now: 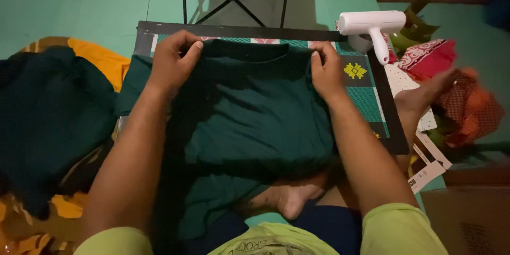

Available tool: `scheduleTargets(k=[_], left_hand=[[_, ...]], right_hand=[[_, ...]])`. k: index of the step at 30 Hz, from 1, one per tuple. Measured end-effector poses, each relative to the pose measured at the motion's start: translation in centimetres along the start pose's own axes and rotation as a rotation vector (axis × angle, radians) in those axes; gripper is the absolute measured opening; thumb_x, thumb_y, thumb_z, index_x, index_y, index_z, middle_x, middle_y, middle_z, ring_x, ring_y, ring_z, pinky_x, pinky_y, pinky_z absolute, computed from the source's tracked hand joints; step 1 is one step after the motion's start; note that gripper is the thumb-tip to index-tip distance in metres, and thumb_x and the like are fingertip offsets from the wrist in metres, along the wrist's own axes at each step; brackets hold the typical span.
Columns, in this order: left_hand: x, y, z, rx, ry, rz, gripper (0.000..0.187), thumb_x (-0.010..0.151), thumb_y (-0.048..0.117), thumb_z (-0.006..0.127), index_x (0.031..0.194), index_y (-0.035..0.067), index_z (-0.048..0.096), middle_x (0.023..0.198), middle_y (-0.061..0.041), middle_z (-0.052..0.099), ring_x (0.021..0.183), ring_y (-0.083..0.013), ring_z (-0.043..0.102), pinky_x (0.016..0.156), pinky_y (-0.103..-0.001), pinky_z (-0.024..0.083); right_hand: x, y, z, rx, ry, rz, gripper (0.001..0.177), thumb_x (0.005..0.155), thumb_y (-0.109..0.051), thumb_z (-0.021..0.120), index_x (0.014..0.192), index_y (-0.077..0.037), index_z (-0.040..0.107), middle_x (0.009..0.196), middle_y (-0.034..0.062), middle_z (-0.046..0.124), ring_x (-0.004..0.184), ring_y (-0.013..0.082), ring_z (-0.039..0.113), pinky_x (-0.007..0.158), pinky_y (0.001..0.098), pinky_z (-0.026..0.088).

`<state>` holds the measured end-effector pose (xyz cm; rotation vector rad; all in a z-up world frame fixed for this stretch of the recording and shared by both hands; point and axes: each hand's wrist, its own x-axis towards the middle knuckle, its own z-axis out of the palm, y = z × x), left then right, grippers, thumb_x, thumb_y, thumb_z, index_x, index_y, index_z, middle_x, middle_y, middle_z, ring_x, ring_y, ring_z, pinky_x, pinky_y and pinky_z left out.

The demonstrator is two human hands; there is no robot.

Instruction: The person sits on the floor and handles a dark green shirt, using a small blue tool to cut threads. They then use a white lint roller to clean the shirt's surface before folding it neatly on a small table.

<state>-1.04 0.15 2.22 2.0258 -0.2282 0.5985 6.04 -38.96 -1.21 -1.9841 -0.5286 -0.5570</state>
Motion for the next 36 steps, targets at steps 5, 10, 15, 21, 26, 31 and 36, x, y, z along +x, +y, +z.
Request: scheduleTargets(k=[5,10,15,21,26,31,36], left_hand=[[-0.5,3.3,-0.9,0.745,0.174,0.276,0.015,0.098,0.024,0.081,0.088,0.013,0.075,0.092,-0.006,0.061,0.079,-0.0364,0.060,0.058,-0.039,0.044],[-5.4,5.8,6.6,0.198,-0.198,-0.326,0.048,0.101,0.051,0.061,0.091,0.006,0.074,0.079,-0.020,0.072,0.071,-0.0372,0.074,0.060,-0.045,0.056],[-8.5,7.7,9.8,-0.233,-0.311,-0.780,0.100,0.095,0.071,0.050,0.144,-0.016,0.048,0.150,-0.039,0.046,0.145,-0.0485,0.041,0.121,-0.055,0.033],[-12.2,4.1,9.4,-0.657,0.246,-0.672,0.016,0.101,0.020,0.063,0.109,0.010,0.073,0.100,-0.008,0.074,0.093,-0.0189,0.068,0.089,-0.037,0.053],[-13.8,11.4,5.3,-0.805,-0.351,-0.673,0.020,0.097,0.016,0.066,0.109,0.003,0.075,0.096,-0.016,0.079,0.090,-0.0254,0.076,0.083,-0.036,0.057],[-14.3,14.0,0.8,-0.662,-0.498,-0.445,0.028,0.086,0.015,0.075,0.111,0.003,0.078,0.110,-0.009,0.073,0.108,-0.0208,0.059,0.086,-0.039,0.054],[-12.4,21.2,-4.2,-0.408,-0.586,-0.337,0.052,0.069,0.010,0.088,0.120,0.007,0.076,0.100,-0.007,0.078,0.097,-0.0218,0.066,0.079,-0.041,0.061]], right_hand=[[-0.6,-3.0,-0.6,0.016,-0.006,0.153,0.016,0.100,0.003,0.056,0.105,-0.007,0.068,0.091,0.0117,0.068,0.075,0.0234,0.065,0.071,0.0312,0.051],[-4.4,-5.1,4.2,0.083,-0.034,0.170,0.015,0.093,0.000,0.062,0.100,-0.009,0.072,0.093,0.0151,0.066,0.088,0.0271,0.064,0.082,0.0376,0.051],[-6.4,-16.9,3.6,0.128,-0.550,0.104,0.018,0.092,-0.006,0.064,0.108,-0.012,0.070,0.102,0.0121,0.074,0.098,0.0385,0.070,0.087,0.0459,0.054],[-3.5,-15.9,1.3,0.398,-0.732,0.192,0.019,0.105,-0.007,0.049,0.112,-0.004,0.066,0.086,0.0174,0.074,0.071,0.0306,0.077,0.069,0.0422,0.063],[-3.9,-18.4,0.3,0.373,-1.027,-0.006,0.054,0.086,-0.007,0.073,0.137,-0.004,0.057,0.169,0.0277,0.020,0.150,0.0577,0.021,0.120,0.0730,0.023],[-7.3,-14.9,2.7,0.702,-0.930,-0.096,0.045,0.079,-0.003,0.081,0.115,-0.004,0.053,0.126,0.0233,0.058,0.116,0.0439,0.053,0.106,0.0564,0.041],[-5.4,-15.5,-0.5,1.049,-0.778,0.078,0.032,0.087,-0.011,0.081,0.070,-0.011,0.054,0.080,0.0121,0.071,0.072,0.0251,0.067,0.075,0.0377,0.053]])
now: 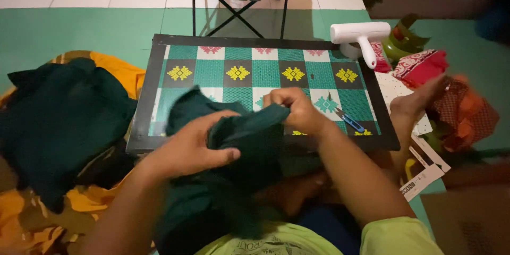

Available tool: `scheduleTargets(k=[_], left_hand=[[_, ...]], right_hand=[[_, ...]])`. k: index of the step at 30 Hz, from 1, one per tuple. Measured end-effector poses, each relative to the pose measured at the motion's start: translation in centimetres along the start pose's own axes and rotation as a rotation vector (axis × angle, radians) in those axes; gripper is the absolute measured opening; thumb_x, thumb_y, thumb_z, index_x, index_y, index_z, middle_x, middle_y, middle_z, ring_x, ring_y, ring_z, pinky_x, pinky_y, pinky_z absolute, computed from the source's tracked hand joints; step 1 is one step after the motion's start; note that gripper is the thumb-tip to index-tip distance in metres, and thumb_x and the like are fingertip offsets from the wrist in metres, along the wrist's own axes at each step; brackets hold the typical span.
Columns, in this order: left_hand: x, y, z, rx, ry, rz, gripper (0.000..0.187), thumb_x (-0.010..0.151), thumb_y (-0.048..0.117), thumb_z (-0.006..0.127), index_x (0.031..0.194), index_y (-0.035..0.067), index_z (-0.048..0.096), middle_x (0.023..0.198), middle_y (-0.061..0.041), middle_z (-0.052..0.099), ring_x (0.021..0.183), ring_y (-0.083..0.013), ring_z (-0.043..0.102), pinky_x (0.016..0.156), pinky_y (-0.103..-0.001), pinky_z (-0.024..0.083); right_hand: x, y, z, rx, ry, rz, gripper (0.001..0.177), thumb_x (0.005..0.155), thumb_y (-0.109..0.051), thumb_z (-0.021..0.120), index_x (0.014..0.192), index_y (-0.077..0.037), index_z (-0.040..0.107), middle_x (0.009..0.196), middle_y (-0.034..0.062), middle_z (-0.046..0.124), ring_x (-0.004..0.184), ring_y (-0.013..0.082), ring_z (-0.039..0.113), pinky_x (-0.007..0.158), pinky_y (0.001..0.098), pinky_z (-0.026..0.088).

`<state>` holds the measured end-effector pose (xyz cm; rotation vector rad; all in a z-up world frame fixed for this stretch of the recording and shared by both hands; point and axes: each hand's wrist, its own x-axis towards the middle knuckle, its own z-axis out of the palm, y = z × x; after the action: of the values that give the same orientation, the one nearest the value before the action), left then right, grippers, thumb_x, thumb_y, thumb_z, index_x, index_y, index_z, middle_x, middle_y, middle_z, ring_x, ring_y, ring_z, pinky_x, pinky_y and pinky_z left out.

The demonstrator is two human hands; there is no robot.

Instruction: The person sits on the floor and handles a dark green shirt, using a small blue tool to cut threads. They then use a white lint roller to clean the shirt's surface before folding it neatly on a small table.

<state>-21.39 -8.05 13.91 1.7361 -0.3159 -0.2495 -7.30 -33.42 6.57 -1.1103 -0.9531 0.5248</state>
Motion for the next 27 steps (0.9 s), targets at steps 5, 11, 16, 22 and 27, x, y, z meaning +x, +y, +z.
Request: scheduleTargets(k=[5,11,16,22,27], left_hand=[[-1.0,2.1,-2.9,0.707,0.369,-0.141,0.042,0.080,0.003,0.074,0.122,0.008,0.071,0.104,-0.020,0.074,0.098,-0.0506,0.068,0.088,-0.054,0.055],[-0.9,-2.4,-5.1,0.831,0.887,0.344,0.015,0.093,0.003,0.077,0.099,0.017,0.076,0.093,-0.003,0.065,0.089,-0.0381,0.067,0.074,-0.044,0.051],[-1.8,-2.3,-5.8,0.876,0.961,0.485,0.014,0.092,-0.003,0.062,0.097,0.008,0.067,0.097,-0.009,0.060,0.092,-0.0348,0.060,0.080,-0.043,0.046],[-3.6,0.4,-6.0,0.276,0.999,0.307,0.033,0.086,-0.001,0.045,0.112,0.007,0.063,0.110,-0.009,0.062,0.105,-0.0224,0.059,0.096,-0.034,0.048],[-5.8,0.4,-7.2,0.180,0.797,-0.085,0.033,0.114,0.027,0.040,0.083,0.019,0.046,0.076,0.001,0.042,0.067,-0.0135,0.039,0.066,-0.032,0.034]], right_hand=[[-0.8,-7.3,-0.3,-0.587,0.221,0.137,0.026,0.076,0.003,0.077,0.096,-0.006,0.065,0.084,0.0185,0.071,0.070,0.0366,0.070,0.067,0.0449,0.056],[-1.3,-6.9,-0.6,-1.258,0.237,0.479,0.027,0.073,-0.014,0.079,0.100,-0.019,0.078,0.088,0.0112,0.075,0.087,0.0443,0.071,0.074,0.0558,0.056],[-2.7,-5.0,-1.6,-1.435,0.644,0.313,0.031,0.072,0.002,0.069,0.098,-0.015,0.071,0.102,0.0094,0.064,0.094,0.0291,0.059,0.083,0.0469,0.045],[-3.8,-5.2,-1.4,-0.619,0.775,0.390,0.018,0.096,-0.010,0.051,0.102,-0.013,0.068,0.082,0.0002,0.060,0.069,0.0111,0.050,0.061,0.0266,0.038],[-6.0,-8.4,-2.4,-0.658,-0.079,0.531,0.046,0.084,-0.059,0.065,0.086,-0.014,0.069,0.080,0.0006,0.063,0.071,0.0134,0.058,0.066,0.0287,0.046]])
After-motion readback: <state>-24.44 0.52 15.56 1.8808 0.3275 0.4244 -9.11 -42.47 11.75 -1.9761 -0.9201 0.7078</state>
